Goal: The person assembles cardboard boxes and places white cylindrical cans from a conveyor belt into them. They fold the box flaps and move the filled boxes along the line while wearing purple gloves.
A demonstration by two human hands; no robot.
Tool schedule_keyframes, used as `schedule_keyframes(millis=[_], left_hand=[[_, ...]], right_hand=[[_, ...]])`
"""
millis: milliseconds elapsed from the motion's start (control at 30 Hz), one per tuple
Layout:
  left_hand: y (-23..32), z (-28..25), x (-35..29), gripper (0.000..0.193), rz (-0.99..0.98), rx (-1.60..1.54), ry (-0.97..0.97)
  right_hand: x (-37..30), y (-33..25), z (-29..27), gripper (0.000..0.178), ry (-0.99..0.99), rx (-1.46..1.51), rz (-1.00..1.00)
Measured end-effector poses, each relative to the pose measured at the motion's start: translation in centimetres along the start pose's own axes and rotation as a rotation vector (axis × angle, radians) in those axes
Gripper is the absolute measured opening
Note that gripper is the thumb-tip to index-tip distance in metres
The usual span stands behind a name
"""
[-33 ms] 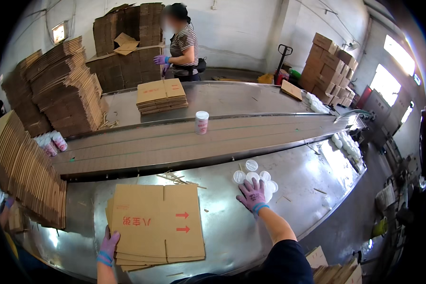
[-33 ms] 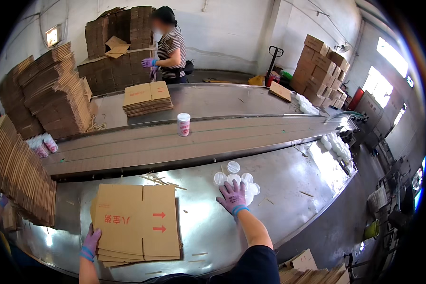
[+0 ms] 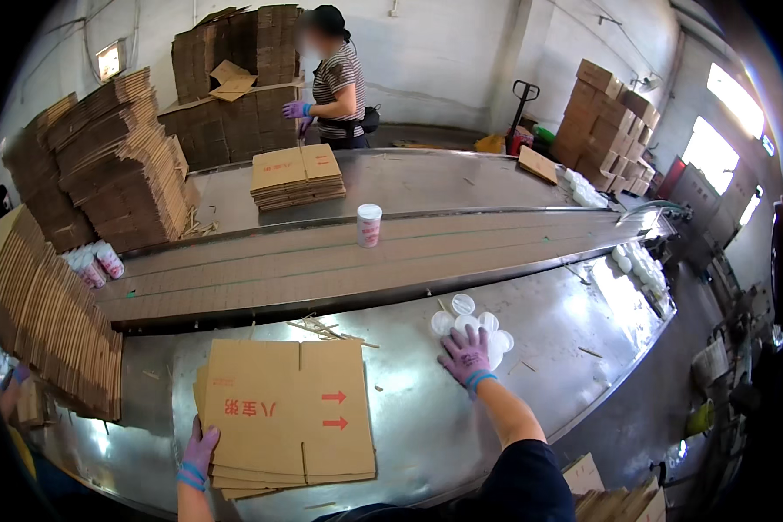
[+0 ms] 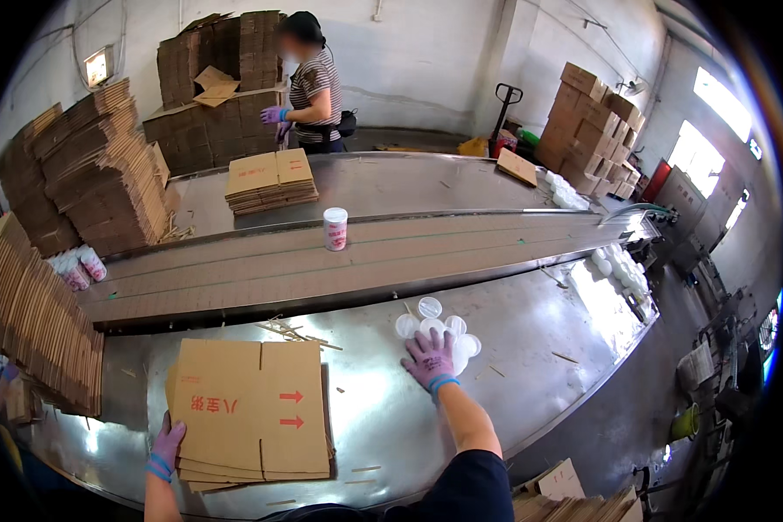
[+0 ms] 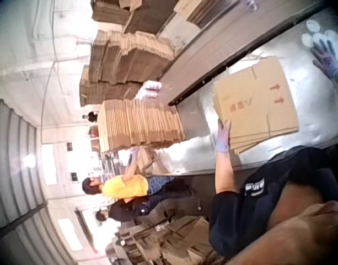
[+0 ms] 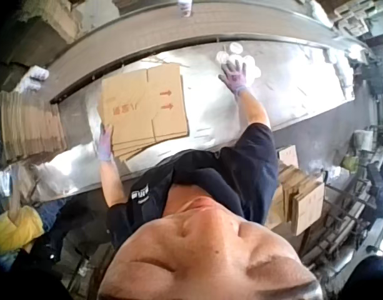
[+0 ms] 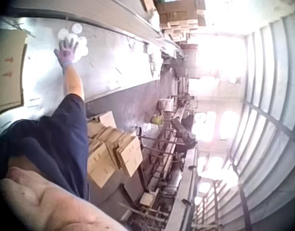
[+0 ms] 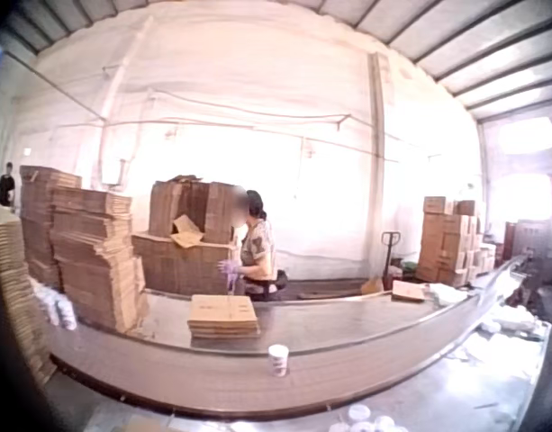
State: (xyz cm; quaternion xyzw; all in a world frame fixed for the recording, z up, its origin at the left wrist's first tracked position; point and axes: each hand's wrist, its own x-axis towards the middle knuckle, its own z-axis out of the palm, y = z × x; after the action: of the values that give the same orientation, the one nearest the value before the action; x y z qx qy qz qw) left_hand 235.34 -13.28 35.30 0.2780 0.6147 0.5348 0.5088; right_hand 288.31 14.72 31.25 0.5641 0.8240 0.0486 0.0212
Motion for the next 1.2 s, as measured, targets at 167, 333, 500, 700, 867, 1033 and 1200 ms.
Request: schedule_keyframes(millis=[167, 333, 500, 700, 867, 1033, 1200], left_hand=[[-1.5, -0.8, 0.2, 0.078, -0.065, 0.122, 0.104], [0.2, 2.4, -1.4, 0.082, -0.217, 0.15, 0.127], [-0.9, 4.3, -1.7, 0.085, -0.052, 0.1, -0.02], [0.9, 5.3, -3.5, 0.089, -0.186, -0.19, -0.077], [3.5, 3.5, -5.6, 0.099, -0.045, -0.15, -0.207], [7.0, 1.0, -8.4, 0.112, 0.173, 0.063, -0.321], [-2.6, -5.8, -8.9, 0.085, 0.385, 1.104, -0.462]], right_hand=[[2.2, 3.9, 0.5, 0.044, 0.112, -0.019, 0.161], [-1.1, -4.3, -2.1, 0.048, 0.151, 0.763, 0.051], [-9.3, -16.5, -1.2, 0.07, -0.364, 1.782, -0.074], [-8.1, -16.4, -7.1, 0.057, -0.602, 2.117, 0.268], [-9.1, -16.4, -8.8, 0.059, -0.633, 2.027, 0.137], [-12.8, -15.9, -14.3, 0.06, -0.523, 1.81, -0.081], [-17.9, -17.4, -8.2, 0.06, -0.469, 1.519, -0.293]])
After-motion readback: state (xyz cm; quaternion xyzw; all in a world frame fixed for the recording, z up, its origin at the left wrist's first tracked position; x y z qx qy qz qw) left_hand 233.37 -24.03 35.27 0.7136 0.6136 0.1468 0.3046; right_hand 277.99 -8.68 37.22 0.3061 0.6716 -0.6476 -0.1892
